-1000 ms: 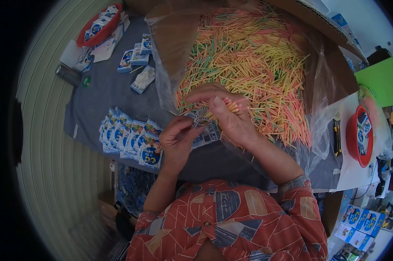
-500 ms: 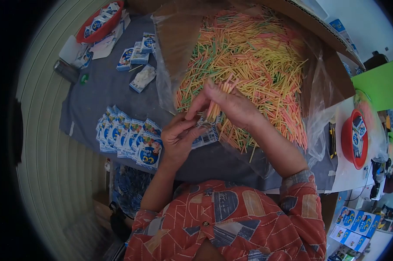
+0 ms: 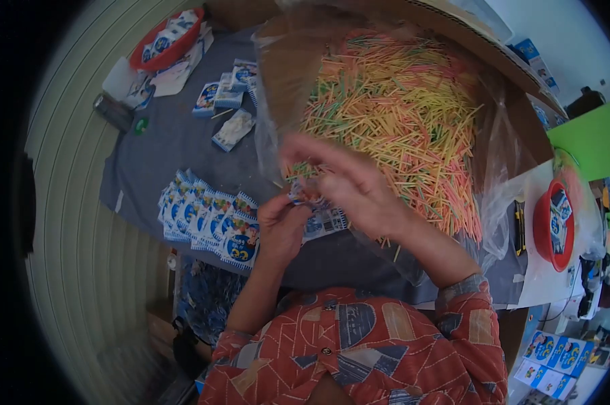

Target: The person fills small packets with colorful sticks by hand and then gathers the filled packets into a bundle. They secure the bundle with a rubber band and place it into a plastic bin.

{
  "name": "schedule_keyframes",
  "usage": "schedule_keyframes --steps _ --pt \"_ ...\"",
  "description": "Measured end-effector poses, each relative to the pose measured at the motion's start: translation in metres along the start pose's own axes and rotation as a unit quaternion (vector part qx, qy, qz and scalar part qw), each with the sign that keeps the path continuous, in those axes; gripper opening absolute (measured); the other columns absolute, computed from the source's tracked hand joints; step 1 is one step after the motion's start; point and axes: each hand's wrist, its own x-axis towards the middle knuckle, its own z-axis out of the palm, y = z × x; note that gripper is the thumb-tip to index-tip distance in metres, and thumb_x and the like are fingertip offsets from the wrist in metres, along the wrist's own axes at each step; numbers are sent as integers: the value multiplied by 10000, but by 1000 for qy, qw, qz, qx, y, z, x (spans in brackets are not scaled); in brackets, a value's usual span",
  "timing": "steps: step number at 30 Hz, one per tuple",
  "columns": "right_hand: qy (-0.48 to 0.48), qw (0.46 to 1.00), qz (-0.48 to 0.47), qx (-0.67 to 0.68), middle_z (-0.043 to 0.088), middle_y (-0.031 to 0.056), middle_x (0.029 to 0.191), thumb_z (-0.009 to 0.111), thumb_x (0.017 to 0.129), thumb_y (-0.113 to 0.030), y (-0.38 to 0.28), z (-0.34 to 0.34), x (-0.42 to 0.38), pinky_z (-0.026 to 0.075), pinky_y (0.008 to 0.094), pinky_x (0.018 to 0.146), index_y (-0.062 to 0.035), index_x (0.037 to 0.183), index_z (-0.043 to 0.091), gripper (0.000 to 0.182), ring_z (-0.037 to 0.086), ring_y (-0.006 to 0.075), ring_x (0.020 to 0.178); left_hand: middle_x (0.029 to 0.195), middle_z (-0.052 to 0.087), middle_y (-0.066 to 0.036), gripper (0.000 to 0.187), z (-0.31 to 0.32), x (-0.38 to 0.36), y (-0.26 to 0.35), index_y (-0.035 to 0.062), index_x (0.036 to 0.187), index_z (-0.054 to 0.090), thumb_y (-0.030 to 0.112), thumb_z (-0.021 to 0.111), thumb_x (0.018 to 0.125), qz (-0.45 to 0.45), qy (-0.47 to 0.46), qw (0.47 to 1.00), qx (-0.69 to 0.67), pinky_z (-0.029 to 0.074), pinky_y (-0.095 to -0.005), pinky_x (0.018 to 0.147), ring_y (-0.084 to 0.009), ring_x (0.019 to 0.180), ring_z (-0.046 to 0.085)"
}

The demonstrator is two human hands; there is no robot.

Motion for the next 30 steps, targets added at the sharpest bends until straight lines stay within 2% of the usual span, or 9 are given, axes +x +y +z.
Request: schedule_keyframes --steps 2,10,13,15,18,20,25,27,30 --pt "-140 938 -167 -271 611 161 1293 584 953 -207 39 -3 -5 452 455 994 -56 1389 534 464 588 324 1186 1114 684 -103 253 -17 -18 -4 -44 1109 664 -112 640 867 24 4 998 49 516 -300 915 -178 1032 653" --pt "-9 957 -122 -262 660 180 1162 626 933 -137 10 -17 -16 501 438 894 -23 1243 631 330 637 357 1077 1003 696 -135 116 -11 -61 77 -78 1014 659 -54 625 907 44 69 917 390 509 -302 806 -176 915 655" --pt "94 927 -73 -355 673 194 1070 632 934 -118 7 -73 -12 531 402 822 -2 1167 671 262 665 342 975 933 652 -112 105 -44 -65 88 -51 1017 658 3 630 931 34 101 810 576 482 -354 751 -212 853 621" --pt "161 888 -16 -430 677 193 1021 647 880 -61 7 -121 -1 536 419 806 20 1112 686 249 666 333 932 922 587 -109 140 -67 -65 82 0 1063 655 90 636 957 134 60 471 870 435 -427 709 -273 843 565" --pt "172 752 -13 -636 681 187 1042 631 825 -35 39 -215 5 522 446 832 -17 1071 710 259 667 323 944 975 565 -112 200 -91 -65 72 36 1145 641 137 621 973 143 85 459 873 411 -462 736 -315 891 537" --pt "103 543 118 -825 684 189 1071 604 795 -44 51 -261 12 500 477 870 -66 1052 731 287 668 317 989 1021 575 -133 229 -76 -58 75 35 1184 621 118 621 970 131 96 455 876 418 -468 714 -322 877 541" --pt "79 479 -38 -873 665 168 1154 647 831 -137 84 -318 34 531 434 867 -60 1195 651 372 662 328 1035 1099 579 -151 285 -41 -41 83 30 1195 619 103 673 925 175 93 435 878 420 -481 776 -346 953 545" --pt "50 471 9 -880 663 158 1156 645 837 -166 123 -378 46 530 436 870 -44 1190 639 374 663 318 1039 1083 565 -116 345 -15 -36 73 54 1155 651 163 749 842 173 -61 578 795 404 -456 812 -309 989 525" --pt "32 381 -71 -921 679 151 1101 622 861 -212 165 -415 49 527 446 862 -13 1161 630 360 665 312 1027 1064 572 -113 370 19 -26 47 54 1107 660 158 783 774 137 -160 619 757 411 -453 823 -303 996 533"
